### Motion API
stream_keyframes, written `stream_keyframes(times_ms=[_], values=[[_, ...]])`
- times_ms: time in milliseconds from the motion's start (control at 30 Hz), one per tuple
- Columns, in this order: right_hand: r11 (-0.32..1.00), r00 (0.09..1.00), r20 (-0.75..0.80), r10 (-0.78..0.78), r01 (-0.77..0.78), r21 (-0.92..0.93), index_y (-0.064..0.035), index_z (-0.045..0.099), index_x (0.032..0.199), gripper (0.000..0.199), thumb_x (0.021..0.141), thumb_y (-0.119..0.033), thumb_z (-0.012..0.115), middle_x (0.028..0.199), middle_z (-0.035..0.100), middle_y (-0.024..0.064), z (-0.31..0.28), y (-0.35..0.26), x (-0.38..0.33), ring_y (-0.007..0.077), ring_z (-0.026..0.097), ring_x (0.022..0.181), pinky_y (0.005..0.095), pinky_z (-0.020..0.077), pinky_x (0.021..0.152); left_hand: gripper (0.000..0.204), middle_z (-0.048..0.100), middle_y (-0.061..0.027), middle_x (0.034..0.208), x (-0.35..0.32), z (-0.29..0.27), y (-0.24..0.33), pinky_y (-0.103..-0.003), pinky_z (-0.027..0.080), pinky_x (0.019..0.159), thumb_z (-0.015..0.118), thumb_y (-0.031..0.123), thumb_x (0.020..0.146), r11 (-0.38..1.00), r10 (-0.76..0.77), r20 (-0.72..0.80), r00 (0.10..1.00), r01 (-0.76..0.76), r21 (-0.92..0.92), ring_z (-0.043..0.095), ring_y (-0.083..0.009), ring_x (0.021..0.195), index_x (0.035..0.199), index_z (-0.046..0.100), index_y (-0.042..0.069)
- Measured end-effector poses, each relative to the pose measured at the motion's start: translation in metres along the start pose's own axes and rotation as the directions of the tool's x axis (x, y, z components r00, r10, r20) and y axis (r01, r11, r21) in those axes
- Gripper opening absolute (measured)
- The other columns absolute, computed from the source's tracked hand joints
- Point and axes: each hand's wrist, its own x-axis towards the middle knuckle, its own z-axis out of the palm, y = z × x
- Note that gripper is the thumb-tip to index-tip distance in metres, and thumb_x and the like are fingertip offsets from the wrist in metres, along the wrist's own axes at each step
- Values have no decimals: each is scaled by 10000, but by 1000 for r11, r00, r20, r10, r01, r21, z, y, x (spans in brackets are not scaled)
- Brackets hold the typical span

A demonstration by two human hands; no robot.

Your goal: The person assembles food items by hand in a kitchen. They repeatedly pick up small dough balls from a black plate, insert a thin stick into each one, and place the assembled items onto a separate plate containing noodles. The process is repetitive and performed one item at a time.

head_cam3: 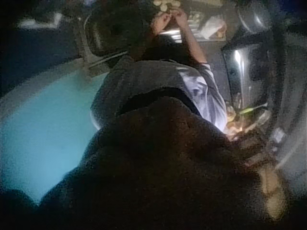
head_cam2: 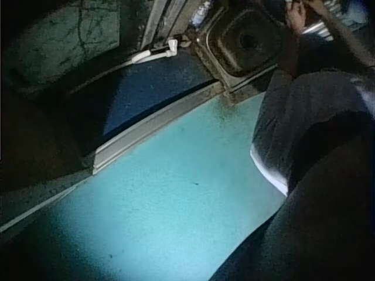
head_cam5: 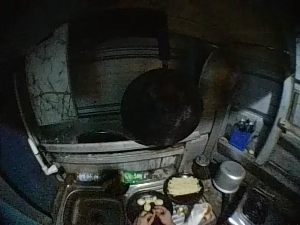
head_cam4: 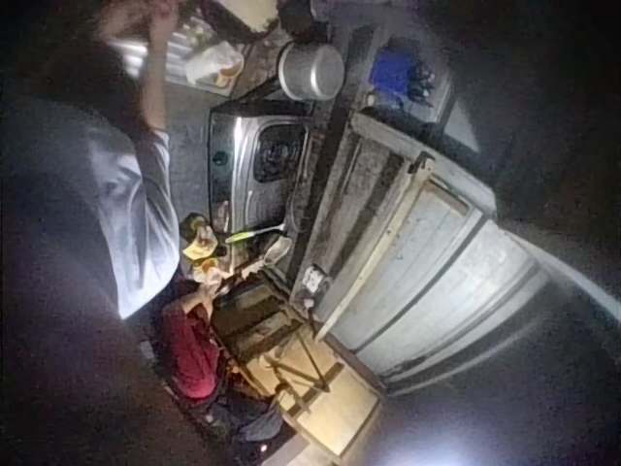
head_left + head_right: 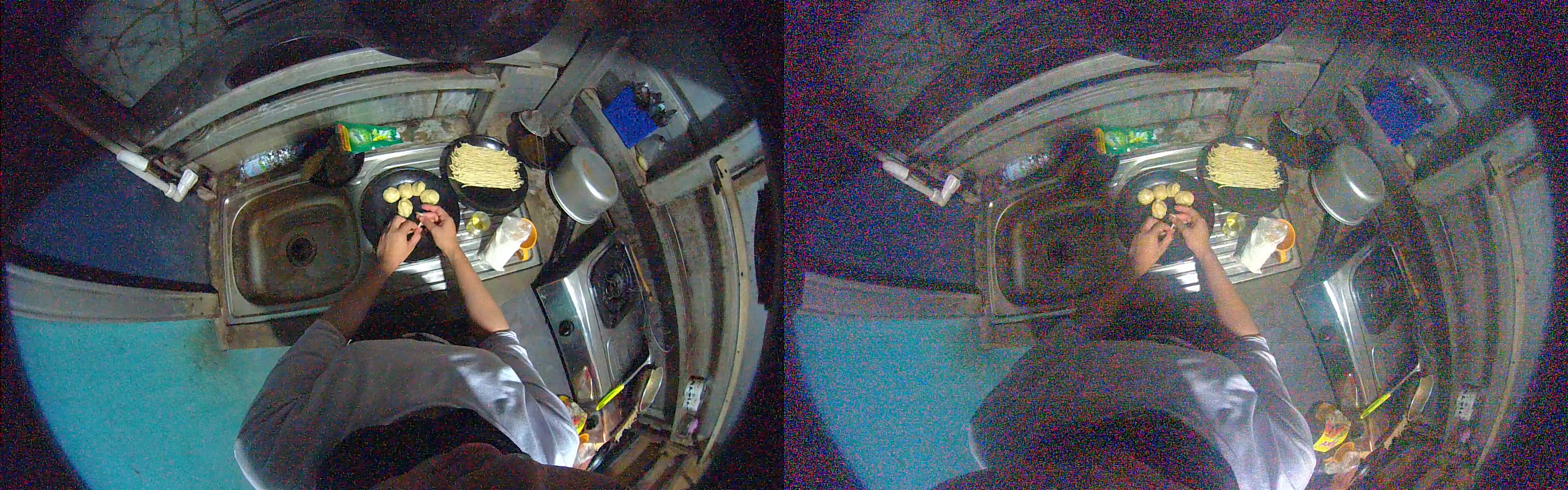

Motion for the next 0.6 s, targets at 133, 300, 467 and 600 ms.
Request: stream_keyframes(times_ms=[133,300,467,600], values=[[981,996,29,85,-89,173,-17,515,1168,355,831,-21,625,951,663,80,-2,-11,-1,121,617,833,231,474,721,223,568,-122,823,1,0,-1,-441,481,636,663,274,802,999,40,-29,999,-40,12,594,-336,755,816,570,71],[897,946,48,321,-319,306,-24,521,1166,360,828,-55,644,990,658,100,-2,-30,-8,130,620,835,241,481,727,265,581,-133,763,1,-1,-2,-432,472,627,663,270,813,1000,-3,9,1000,3,-16,592,-349,736,798,526,44],[811,925,61,375,-359,463,-19,537,1141,292,874,-112,613,1021,649,114,9,-38,-20,139,628,883,250,493,760,260,608,-131,787,-3,2,-8,-419,479,644,684,219,804,992,1,-2,1000,-2,-127,608,-343,754,826,504,33],[784,965,30,262,-231,576,-19,539,1134,229,932,-125,525,1086,631,104,5,-21,-22,153,619,945,269,500,795,280,629,-121,854,-2,5,-9,-404,494,673,692,202,798,989,15,-29,999,-19,-144,626,-329,800,909,494,38]])
